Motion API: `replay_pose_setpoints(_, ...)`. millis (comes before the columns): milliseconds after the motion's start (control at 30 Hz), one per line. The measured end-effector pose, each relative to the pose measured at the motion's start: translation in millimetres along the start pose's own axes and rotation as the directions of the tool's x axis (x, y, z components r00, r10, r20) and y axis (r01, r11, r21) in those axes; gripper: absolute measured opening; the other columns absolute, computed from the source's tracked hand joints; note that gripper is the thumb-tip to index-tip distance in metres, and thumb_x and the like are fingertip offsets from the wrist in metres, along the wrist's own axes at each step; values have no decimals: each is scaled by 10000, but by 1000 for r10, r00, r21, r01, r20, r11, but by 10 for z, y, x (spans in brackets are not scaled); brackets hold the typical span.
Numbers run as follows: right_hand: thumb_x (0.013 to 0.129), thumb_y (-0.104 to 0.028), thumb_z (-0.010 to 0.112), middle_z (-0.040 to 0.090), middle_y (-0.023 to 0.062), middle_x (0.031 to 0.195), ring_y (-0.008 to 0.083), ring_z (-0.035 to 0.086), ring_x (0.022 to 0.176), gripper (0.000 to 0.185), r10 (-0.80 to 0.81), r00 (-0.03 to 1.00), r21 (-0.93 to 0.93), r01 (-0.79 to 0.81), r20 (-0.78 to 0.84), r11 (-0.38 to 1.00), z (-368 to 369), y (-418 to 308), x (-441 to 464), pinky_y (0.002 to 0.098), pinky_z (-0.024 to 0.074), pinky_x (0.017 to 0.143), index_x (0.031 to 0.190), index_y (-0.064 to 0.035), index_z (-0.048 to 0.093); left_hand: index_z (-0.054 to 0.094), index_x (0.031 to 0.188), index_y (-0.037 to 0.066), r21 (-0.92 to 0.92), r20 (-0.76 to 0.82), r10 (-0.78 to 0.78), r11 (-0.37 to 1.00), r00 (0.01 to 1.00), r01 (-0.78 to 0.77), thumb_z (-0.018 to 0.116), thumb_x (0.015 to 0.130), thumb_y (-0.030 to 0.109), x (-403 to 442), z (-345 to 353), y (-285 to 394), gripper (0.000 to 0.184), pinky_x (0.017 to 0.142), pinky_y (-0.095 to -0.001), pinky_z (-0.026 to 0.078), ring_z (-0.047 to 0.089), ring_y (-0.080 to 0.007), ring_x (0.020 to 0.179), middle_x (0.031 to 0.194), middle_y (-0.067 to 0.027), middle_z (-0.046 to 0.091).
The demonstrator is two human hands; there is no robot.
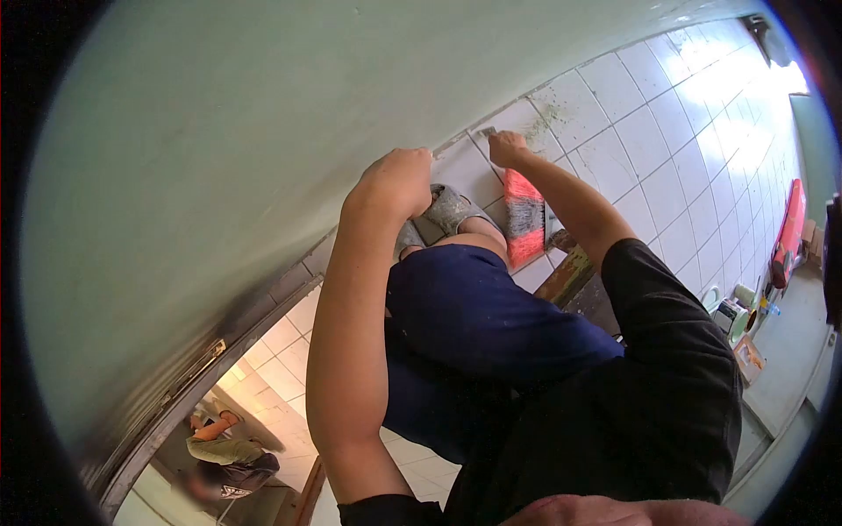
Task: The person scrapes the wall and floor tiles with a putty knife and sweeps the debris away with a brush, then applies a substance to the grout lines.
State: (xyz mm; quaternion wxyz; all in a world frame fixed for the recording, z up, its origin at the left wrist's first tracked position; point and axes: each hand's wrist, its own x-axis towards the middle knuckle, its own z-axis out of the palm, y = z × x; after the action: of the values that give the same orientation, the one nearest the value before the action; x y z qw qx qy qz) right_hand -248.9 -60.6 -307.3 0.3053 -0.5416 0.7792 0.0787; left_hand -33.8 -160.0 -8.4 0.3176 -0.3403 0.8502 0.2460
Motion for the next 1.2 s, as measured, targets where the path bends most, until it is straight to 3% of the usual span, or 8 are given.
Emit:
replay_pose_setpoints(333,843,-133,526,707,212,998,356,695,959,239,-23,993,-5,23,-112,1000,122,-24,120,453,551,836,950,-23,709,650,1090,16,36,9,41,999,999,-41,609,777,-46,44,58,34,322,858,-432,567,665,-350,1029,1091,-200,681)
replay_pose_setpoints(500,831,-126,533,709,211,968,360,698,940,233,-36,999,-55,35,-21,998,268,1,-43,452,554,830,938,-19,709,635,1119,7,-27,-15,-23,999,1000,22,606,784,-48,-21,9,44,341,855,-433,569,662,-356,1028,1117,-196,675)
replay_pose_setpoints(600,859,-158,499,696,233,966,369,686,949,253,23,992,19,-21,-127,1000,272,37,94,474,546,818,941,-15,691,630,1141,15,-14,-36,27,1000,999,-27,603,785,-53,-11,22,14,363,867,-442,565,658,-363,1042,1121,-196,673)
replay_pose_setpoints(700,846,-146,513,711,207,937,341,710,888,235,5,978,19,-1,-209,1000,228,-23,40,449,570,751,901,-33,711,560,1261,8,-20,130,-40,999,991,43,605,887,79,-96,-121,130,383,942,-441,504,612,-358,1121,1208,-218,629)
replay_pose_setpoints(800,849,-142,518,710,212,900,329,712,857,228,48,993,12,-47,-112,999,312,-133,-409,435,564,759,928,-34,702,637,1115,-3,-7,29,-39,999,999,39,645,786,-20,-44,-48,71,329,857,-436,566,656,-349,1058,1108,-205,675)
replay_pose_setpoints(933,850,-137,516,707,221,909,332,711,866,235,13,997,28,-11,-78,1000,649,-201,-660,443,564,758,956,-32,697,645,1120,0,31,60,-25,999,998,23,693,784,31,33,-44,1,342,855,-431,564,658,-347,1053,1113,-209,673)
replay_pose_setpoints(1133,903,-193,527,680,280,951,422,674,896,333,204,974,375,-154,-98,914,164,-385,-522,495,541,747,1136,44,554,552,1284,22,-79,11,37,996,999,-36,736,829,152,23,2,172,508,953,-424,490,608,-347,1117,1187,-202,641)
replay_pose_setpoints(1200,930,-211,525,677,269,991,381,677,893,352,129,977,530,-20,-169,848,-30,-554,-831,459,539,736,1178,39,510,605,1249,54,-26,-147,183,982,972,-188,787,768,153,68,102,131,524,997,-436,474,620,-317,1126,1151,-170,671)
